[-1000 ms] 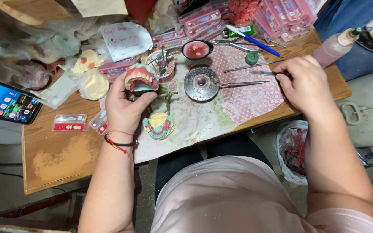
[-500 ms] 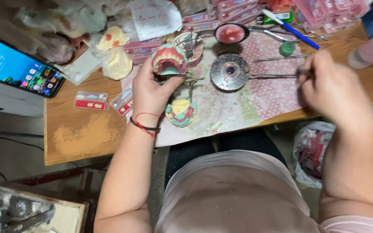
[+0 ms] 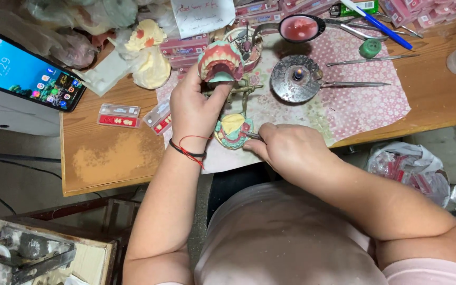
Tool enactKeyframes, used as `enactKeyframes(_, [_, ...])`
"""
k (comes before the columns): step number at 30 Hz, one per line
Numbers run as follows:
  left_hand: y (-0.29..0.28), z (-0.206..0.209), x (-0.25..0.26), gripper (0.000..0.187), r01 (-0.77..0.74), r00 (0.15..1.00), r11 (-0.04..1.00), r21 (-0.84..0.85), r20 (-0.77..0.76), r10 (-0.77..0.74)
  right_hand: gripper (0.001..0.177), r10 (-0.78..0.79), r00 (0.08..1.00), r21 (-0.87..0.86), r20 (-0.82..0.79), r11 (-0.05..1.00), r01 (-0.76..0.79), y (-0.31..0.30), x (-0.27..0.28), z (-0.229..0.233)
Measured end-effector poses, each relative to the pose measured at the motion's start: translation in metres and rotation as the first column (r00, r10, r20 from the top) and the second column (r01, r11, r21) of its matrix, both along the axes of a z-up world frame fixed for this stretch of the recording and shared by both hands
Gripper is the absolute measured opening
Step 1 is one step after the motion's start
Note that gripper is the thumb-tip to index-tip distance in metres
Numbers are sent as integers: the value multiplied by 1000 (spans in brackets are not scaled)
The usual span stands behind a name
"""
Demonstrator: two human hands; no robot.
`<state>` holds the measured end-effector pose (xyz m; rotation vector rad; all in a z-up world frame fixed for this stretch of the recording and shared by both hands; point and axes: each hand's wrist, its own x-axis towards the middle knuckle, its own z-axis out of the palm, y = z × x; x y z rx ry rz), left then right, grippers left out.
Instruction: Refining a dental prosthesis model on an articulator using dental tools and wax.
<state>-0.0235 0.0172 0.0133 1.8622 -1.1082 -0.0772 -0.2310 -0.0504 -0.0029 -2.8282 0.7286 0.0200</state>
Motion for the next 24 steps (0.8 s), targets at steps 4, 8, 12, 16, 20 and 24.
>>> enactKeyframes(4, [16,3,-2,44,-59,995,998,34,-79,62,50,-24,1000,43,-8,999,24,5,0,20])
enactKeyframes(8, [49,10,-15,38,85,965,988,-131,258,-49,51,-36,999,35,-39,999,37,6,1,22])
enactKeyframes(12, [75,4,-38,39,234,819,972,13,535,-205,54,-20,1000,20,-14,1000,21,4,2,14])
enactKeyframes(16, [78,-10,-50,21,150,827,988,34,543,-144,54,-7,1000,33,8,999,6,6,1,15])
enactKeyframes(20, [77,-17,-51,18,116,856,993,28,504,-114,55,-22,999,87,-34,996,25,5,3,13])
enactKeyframes(24, [76,-21,-50,19,141,869,990,7,478,-127,57,-40,996,111,-79,993,48,8,5,18])
